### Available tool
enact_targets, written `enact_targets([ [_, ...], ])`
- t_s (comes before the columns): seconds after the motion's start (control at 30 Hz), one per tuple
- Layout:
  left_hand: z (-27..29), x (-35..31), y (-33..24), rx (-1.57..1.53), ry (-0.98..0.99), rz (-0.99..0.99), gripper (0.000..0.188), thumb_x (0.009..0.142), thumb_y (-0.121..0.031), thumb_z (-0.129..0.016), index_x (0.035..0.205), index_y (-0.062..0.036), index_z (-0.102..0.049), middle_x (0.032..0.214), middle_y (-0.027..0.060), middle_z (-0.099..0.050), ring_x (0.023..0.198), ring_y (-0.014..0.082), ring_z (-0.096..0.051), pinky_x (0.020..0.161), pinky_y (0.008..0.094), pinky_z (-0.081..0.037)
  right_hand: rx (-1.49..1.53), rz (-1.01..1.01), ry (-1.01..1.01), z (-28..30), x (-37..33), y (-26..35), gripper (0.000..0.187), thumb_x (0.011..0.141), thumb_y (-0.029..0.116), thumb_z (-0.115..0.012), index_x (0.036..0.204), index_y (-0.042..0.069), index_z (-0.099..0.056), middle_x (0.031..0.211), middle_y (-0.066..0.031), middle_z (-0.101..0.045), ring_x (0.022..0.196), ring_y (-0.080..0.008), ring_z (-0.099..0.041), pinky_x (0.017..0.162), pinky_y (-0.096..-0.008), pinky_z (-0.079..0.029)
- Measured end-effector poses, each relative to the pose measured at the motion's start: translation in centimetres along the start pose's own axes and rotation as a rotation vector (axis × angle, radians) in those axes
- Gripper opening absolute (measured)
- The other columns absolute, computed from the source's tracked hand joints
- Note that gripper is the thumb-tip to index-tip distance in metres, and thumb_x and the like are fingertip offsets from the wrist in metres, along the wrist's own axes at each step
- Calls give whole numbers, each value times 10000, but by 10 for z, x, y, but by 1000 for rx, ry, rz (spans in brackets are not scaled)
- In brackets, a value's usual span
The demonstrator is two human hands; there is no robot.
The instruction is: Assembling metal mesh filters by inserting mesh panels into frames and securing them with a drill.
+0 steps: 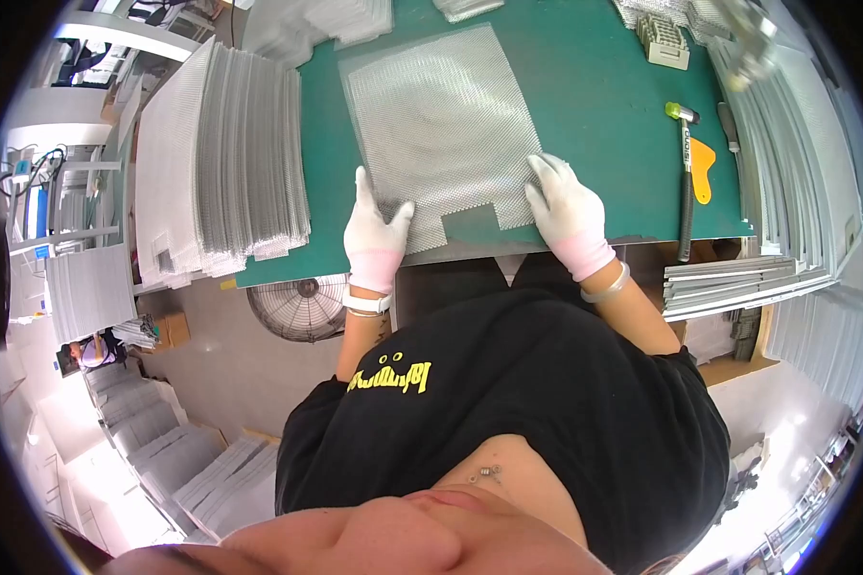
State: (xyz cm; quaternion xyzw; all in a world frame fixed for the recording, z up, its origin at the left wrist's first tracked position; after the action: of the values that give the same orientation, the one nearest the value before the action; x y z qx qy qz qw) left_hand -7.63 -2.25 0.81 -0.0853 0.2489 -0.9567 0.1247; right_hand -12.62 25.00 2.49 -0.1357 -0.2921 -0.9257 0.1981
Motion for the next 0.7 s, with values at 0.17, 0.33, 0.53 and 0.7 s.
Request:
enact_targets([
  [0.17,1,7,0,47,30,18,965,813,-324,-772,1532,18,-227,1318,234,-578,1136,372,-613,897,403,-529,-28,16,-6,-1,5,2,349,903,178,-641,1229,60,-598,1241,-128,-627,1001,-302,-669,823,-358,-560],
  [0.33,2,7,1,99,37,30,980,791,-358,-787,1521,25,-258,1310,234,-574,1113,368,-619,883,391,-534,-51,-42,42,1,5,4,344,892,176,-651,1215,63,-613,1237,-129,-630,1017,-303,-665,833,-364,-557],
  [0.53,22,22,-12,170,98,26,919,751,-366,-803,1490,-31,-373,1457,232,-436,1266,405,-490,1005,455,-454,-177,-66,148,9,13,8,330,885,226,-656,1183,86,-643,1207,-131,-610,923,-314,-670,774,-386,-557],
  [0.7,7,35,-3,302,188,-236,796,746,-460,-761,1409,-97,-510,1512,156,-412,1385,423,-352,1174,568,-197,12,196,315,20,63,-18,284,847,194,-659,1087,46,-688,1075,-156,-637,990,-344,-631,894,-424,-508],
])
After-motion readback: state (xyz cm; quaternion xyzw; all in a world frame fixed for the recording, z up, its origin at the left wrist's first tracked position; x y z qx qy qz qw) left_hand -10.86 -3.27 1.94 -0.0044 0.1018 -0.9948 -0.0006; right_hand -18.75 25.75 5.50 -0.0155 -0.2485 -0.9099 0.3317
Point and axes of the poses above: each hand's wrist, its own x-axis towards the middle knuckle, its own z-axis out of the back of the hand, y = z × x, the point moved 8 cm from there along x, towards the middle knuckle
